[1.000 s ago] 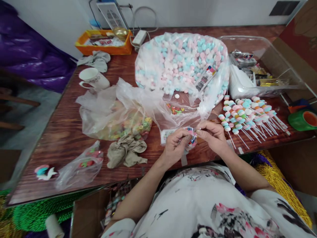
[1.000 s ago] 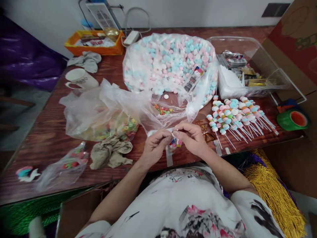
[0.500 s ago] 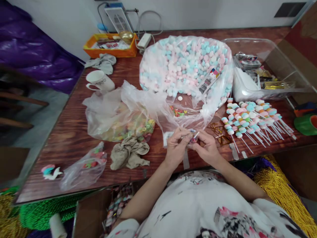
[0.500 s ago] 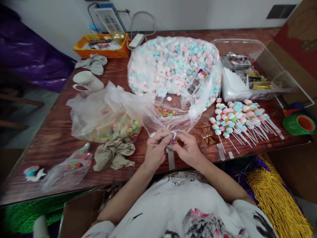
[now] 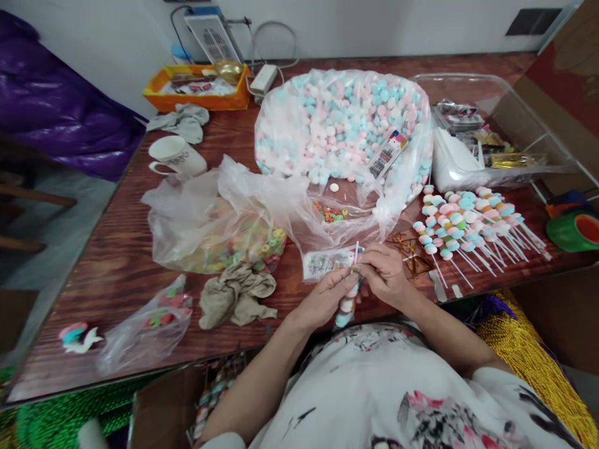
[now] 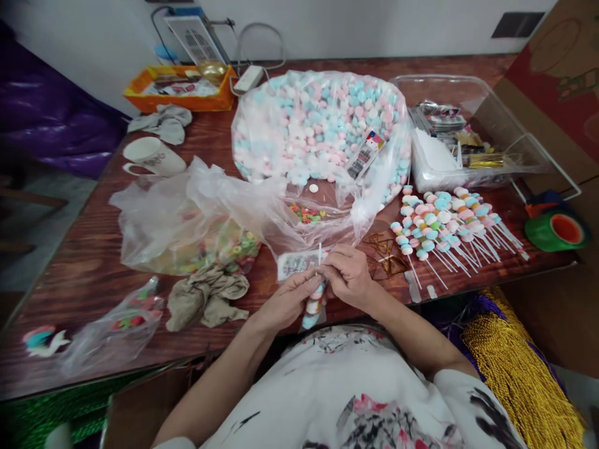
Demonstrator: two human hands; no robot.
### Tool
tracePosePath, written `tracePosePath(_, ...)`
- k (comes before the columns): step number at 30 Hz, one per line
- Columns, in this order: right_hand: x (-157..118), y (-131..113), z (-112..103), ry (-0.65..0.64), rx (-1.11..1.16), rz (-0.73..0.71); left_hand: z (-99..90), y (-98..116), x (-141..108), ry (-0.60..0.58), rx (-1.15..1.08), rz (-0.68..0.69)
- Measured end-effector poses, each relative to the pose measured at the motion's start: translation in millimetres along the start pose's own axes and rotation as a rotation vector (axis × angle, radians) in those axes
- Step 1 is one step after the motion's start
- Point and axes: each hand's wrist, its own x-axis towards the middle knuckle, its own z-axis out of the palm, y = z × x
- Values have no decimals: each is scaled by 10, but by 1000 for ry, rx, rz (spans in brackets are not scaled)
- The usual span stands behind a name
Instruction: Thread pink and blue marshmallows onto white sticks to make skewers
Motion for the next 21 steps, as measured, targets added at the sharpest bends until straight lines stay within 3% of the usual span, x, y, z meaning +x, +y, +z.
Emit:
tracePosePath(3,-8,8,-83,49,-70,-16,-31,19,12,7,20,-58)
tracePosePath(5,-33,20,-183,45,-239,-131,-43,12,15,13,-22,-106)
tracePosePath(7,-71,41,-286,-120,-449,-332,-48,5,10,-7,-110,-155)
tracePosePath(9,-117,62,-358,-341,-578,-508,-52,4,0,-93,-196,-215)
tracePosePath(11,-155,67,-391,-475,-618,-599,-65,2,-13,-243,-227,-279)
tracePosePath(14,-182,25,-391,-499,-602,-686,-115,-2,-36,-440,-180,-344)
tracePosePath(17,-195,-67,-359,-474,-561,-748,-191,25,-59,-547,-74,-379)
tracePosePath(21,-271,-174,-270,-516,-577,-657,-241,116,-98,-652,275,-360)
